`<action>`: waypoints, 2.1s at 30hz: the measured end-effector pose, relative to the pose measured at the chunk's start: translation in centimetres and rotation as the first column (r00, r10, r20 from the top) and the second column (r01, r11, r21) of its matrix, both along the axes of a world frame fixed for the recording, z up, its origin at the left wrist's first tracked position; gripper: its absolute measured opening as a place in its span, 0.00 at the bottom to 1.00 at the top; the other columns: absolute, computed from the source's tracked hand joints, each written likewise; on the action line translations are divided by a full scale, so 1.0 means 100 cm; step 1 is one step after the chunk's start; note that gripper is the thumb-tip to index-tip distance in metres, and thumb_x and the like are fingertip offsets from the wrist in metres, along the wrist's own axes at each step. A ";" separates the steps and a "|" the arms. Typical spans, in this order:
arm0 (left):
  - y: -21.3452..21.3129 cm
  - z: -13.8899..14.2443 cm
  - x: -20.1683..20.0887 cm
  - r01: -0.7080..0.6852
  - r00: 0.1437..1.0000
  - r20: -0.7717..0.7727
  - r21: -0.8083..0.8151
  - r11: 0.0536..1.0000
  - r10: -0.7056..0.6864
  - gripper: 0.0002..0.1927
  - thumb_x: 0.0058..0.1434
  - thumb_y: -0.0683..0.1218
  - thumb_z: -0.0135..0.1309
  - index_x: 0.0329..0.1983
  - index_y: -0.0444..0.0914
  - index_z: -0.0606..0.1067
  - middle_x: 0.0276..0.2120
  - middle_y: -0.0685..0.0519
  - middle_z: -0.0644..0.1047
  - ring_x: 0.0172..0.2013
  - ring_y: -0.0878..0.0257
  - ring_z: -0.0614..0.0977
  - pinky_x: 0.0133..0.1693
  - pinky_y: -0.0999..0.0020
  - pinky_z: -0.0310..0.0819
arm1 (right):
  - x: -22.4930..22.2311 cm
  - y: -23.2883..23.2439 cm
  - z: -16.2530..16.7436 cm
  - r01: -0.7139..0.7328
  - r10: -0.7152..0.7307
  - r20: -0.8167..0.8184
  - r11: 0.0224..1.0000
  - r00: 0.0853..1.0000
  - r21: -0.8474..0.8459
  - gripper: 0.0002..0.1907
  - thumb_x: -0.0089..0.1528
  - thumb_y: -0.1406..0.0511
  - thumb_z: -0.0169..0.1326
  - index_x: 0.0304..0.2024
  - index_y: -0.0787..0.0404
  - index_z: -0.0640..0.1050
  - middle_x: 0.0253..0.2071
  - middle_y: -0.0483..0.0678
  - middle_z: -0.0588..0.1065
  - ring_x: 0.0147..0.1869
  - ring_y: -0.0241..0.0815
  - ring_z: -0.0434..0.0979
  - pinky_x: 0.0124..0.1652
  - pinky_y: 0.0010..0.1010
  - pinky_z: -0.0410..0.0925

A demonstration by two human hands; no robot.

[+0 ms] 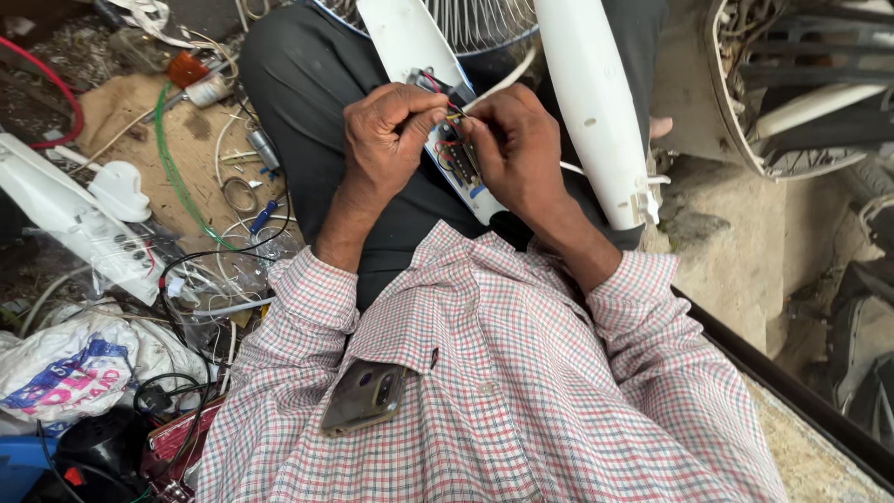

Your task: The person sits on the ground with a disassembled table fan across their lap and repairs its wiring. They twist wire ends together by hand, tape connections, cut with scissors, and reposition the circuit board inside the fan housing.

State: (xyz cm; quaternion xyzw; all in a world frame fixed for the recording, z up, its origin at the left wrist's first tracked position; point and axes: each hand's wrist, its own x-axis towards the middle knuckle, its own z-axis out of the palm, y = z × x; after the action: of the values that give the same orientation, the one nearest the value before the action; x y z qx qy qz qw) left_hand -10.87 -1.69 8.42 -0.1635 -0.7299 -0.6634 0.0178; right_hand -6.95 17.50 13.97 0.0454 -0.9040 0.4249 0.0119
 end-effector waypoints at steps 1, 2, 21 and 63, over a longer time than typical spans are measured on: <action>-0.001 0.000 0.001 -0.009 1.000 0.001 0.014 1.000 0.009 0.05 0.67 0.39 0.65 0.44 0.36 0.81 0.37 0.50 0.83 0.38 0.64 0.86 0.39 0.70 0.82 | -0.001 0.000 0.000 0.011 -0.010 0.027 0.999 1.000 -0.035 0.08 0.69 0.66 0.59 0.37 0.65 0.77 0.35 0.50 0.71 0.36 0.44 0.73 0.35 0.36 0.68; -0.002 -0.001 0.001 0.016 0.998 0.062 0.034 0.999 -0.018 0.08 0.67 0.39 0.64 0.47 0.35 0.79 0.38 0.51 0.83 0.38 0.65 0.86 0.38 0.72 0.83 | -0.003 0.000 0.000 0.025 -0.021 0.056 0.997 0.998 -0.068 0.10 0.69 0.66 0.59 0.36 0.65 0.76 0.34 0.50 0.71 0.34 0.44 0.73 0.34 0.36 0.67; -0.025 -0.037 0.002 -0.136 0.982 0.155 0.212 0.968 0.104 0.08 0.77 0.41 0.58 0.55 0.33 0.76 0.42 0.51 0.82 0.40 0.69 0.83 0.39 0.75 0.80 | -0.008 -0.001 0.020 -0.011 0.002 0.057 0.987 0.998 0.160 0.12 0.76 0.66 0.56 0.38 0.66 0.77 0.34 0.51 0.73 0.36 0.49 0.74 0.37 0.40 0.67; -0.208 -0.022 0.113 -0.314 0.740 0.495 -0.346 0.884 0.456 0.10 0.79 0.37 0.57 0.58 0.36 0.70 0.44 0.51 0.78 0.37 0.69 0.84 0.38 0.72 0.83 | 0.046 0.009 0.059 -0.121 0.282 0.391 0.914 0.876 -0.388 0.17 0.74 0.71 0.60 0.63 0.69 0.73 0.56 0.53 0.77 0.60 0.40 0.80 0.61 0.30 0.76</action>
State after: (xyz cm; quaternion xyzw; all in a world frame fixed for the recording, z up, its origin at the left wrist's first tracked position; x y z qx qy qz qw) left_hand 0.39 -22.45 6.22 0.1939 -0.7944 -0.5700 -0.0803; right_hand -2.31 18.40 19.82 0.0411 -0.7826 0.5773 -0.2290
